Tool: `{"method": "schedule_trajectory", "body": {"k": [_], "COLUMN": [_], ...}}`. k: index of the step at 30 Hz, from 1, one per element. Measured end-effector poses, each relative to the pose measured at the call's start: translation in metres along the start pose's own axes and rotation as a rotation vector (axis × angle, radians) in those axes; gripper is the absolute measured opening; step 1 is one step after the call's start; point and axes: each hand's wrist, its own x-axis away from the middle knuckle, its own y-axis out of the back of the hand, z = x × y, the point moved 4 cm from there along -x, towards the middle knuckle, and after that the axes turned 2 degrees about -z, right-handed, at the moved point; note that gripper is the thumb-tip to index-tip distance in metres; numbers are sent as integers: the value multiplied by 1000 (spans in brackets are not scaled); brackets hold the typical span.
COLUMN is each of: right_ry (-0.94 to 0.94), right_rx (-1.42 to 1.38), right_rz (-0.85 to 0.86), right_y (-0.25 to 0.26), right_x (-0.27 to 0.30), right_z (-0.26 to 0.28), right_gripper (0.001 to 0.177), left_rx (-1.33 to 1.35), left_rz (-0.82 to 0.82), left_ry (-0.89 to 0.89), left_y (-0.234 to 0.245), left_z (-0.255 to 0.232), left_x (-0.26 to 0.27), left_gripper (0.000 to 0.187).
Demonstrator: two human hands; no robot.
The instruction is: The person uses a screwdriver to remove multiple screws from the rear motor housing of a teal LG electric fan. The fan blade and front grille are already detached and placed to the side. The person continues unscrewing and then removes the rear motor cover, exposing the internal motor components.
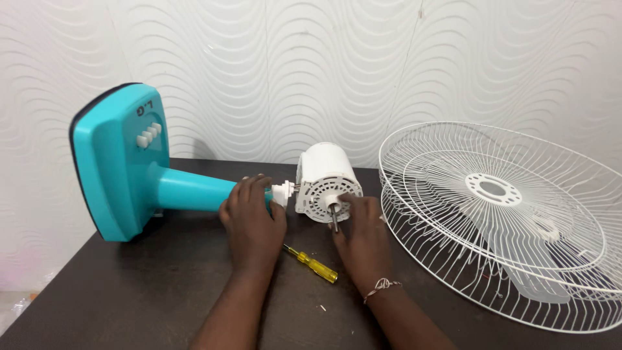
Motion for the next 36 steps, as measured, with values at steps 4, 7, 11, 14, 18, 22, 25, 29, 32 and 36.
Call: {"method": "schedule_trajectory", "body": {"k": [4,7,11,14,18,22,25,29,32,36], "right_ry": [76,135,210,265,410,494,497,396,413,428], "right_rx": [-55,-75,-39,3,28,-26,-64,-134,-111,-66], "right_rz": [61,62,15,-2,-87,-178,-201,-121,-117,-119], "right_y": [-3,-5,-2,3,15,24,27,29,34,42], "right_x": [-2,-2,-5,-6,-8,-21,-37,-55,-64,-78], "right_z": [5,4,3,5,18,37,52,63,70,75], "right_gripper": [34,34,37,36,33,21,15,17,16,16], "left_rx": [-81,-113,-142,-177,-208,-151,-136,-145,-138,-101], "left_rz": [11,66,109,160,237,294,209,112,69,-24], "left_ry": [7,31,16,18,15,64,43,0,-29,-78], "left_y": [-6,-9,-11,-11,-10,-8,-4,-2,-2,3], "left_z": [4,7,4,0,-6,-9,-11,-10,-10,-13], "left_x": [0,-1,-2,-2,-5,-8,-7,-6,-5,-6], "left_gripper": [52,61,65,66,70,74,67,51,49,50]}}
